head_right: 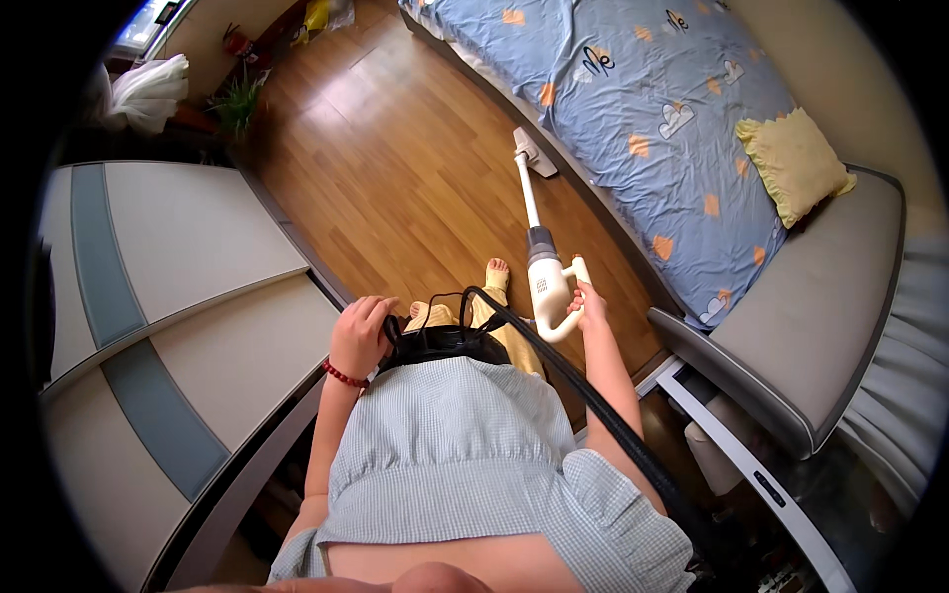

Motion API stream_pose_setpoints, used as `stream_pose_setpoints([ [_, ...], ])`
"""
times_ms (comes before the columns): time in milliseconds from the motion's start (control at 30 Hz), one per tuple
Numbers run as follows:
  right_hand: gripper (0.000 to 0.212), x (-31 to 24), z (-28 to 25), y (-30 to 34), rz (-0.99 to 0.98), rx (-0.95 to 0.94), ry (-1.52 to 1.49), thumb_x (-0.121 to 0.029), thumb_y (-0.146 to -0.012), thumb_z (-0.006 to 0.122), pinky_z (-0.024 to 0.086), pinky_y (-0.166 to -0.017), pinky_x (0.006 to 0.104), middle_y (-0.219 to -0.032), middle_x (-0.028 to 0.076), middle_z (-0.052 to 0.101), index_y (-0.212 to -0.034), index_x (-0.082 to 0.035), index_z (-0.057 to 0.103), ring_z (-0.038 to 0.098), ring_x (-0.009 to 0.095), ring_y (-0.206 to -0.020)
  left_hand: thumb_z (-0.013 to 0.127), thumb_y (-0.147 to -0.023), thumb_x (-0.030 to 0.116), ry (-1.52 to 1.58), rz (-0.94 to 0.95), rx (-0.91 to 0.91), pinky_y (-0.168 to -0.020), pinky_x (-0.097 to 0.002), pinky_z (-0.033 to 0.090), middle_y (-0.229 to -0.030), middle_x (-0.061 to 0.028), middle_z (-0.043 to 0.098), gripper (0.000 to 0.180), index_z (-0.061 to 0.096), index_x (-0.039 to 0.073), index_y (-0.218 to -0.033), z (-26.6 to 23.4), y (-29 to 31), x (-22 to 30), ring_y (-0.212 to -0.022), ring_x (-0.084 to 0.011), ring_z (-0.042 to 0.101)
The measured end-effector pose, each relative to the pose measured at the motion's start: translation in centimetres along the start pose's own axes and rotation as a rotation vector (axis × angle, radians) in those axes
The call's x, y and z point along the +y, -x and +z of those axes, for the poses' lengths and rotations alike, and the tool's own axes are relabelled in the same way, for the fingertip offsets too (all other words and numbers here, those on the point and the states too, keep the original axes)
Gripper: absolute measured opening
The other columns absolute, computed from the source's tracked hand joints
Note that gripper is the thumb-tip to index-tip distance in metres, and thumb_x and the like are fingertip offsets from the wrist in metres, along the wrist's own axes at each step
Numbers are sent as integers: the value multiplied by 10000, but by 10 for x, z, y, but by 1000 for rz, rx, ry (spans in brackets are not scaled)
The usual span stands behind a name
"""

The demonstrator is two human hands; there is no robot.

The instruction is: The person vacuums the wooden floor in a bedroom, moving the vacuum head under furniture and along a sliding door track, then winds the power cord around the vacuum handle.

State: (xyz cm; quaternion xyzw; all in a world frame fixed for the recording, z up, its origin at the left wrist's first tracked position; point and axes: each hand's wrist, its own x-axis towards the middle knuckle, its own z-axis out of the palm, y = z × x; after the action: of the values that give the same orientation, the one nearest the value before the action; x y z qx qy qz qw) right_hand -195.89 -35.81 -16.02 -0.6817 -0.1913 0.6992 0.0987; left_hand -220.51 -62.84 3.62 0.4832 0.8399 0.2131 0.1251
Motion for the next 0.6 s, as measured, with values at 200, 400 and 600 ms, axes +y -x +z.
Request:
stream_pose_setpoints([
  [200,245,-17,-46,6,-22,-20,291,-261,-744,591,332,-363,248,-432,-50,311,-639,-111,428,325,73,-343,530,-657,-18,5,79,24,-688,-320,438,-788,-77,547,227,548,46,-874,13,-38,17,-757,-239,535],
  [400,406,-39,-73,63,-551,294,1435,-377,-620,631,458,-654,401,-730,208,598,-724,15,613,590,345,-722,532,-666,-18,18,47,34,-690,-317,439,-789,-75,549,224,551,48,-880,19,-54,28,-760,-238,535],
  [600,391,-61,-69,64,-580,373,1564,-378,-637,632,460,-650,420,-754,206,595,-769,-11,614,578,362,-726,557,-669,27,-33,-27,59,-689,-292,433,-777,-52,546,209,551,65,-875,23,-43,22,-749,-198,533],
])
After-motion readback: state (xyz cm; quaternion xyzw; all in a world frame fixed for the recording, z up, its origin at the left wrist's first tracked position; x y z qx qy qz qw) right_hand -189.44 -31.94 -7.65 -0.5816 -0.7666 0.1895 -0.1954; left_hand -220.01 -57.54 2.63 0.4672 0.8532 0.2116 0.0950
